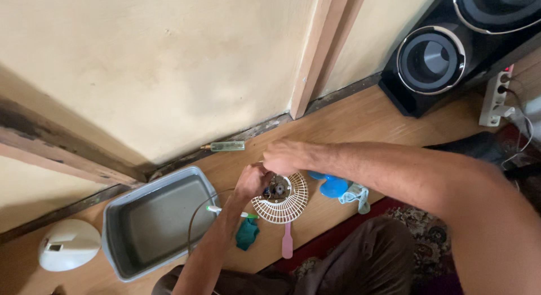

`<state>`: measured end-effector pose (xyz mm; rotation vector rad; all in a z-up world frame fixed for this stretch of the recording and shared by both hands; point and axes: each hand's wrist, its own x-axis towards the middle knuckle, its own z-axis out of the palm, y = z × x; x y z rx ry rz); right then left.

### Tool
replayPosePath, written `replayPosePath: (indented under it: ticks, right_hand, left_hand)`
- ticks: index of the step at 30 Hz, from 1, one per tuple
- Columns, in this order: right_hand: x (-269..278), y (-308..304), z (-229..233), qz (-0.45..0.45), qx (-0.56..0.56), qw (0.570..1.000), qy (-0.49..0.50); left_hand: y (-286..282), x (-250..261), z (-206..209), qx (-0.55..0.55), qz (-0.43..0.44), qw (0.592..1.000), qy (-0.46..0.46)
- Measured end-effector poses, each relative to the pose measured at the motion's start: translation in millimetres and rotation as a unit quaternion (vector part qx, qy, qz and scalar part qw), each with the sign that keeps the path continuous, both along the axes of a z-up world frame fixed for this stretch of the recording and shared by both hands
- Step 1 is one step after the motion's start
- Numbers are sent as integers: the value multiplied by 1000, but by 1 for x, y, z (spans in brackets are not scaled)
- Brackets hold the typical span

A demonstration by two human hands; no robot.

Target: The person sits on the floor and disassembles a small white fan, removing the front grille and motor housing. They use a screwdriver to loosen screws and a toothbrush to clean internal components. The person then reassembles the fan, securing the housing and grille back in place.

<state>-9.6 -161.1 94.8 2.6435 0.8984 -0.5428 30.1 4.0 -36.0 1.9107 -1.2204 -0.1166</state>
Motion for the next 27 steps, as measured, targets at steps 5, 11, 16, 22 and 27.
replayPosePath:
  ticks: [5,11,16,22,27]
  right_hand:
    - [6,19,11,-275,99,956,38]
    - [3,30,2,-327,113,936,56]
    - [-5,22,-12,22,45,994,-101]
    - [-3,-6,-5,328,-52,930,-159]
    - [-14,-7,4,157,-40,986,-40]
  left_hand:
    - [-5,8,-13,35,3,999,-8]
    - [2,9,-8,40,-6,999,1]
    - [8,2,-3,71,22,997,-9]
    - [7,-4,7,135,30,990,-2]
    - [2,-10,17,92,3,996,-21]
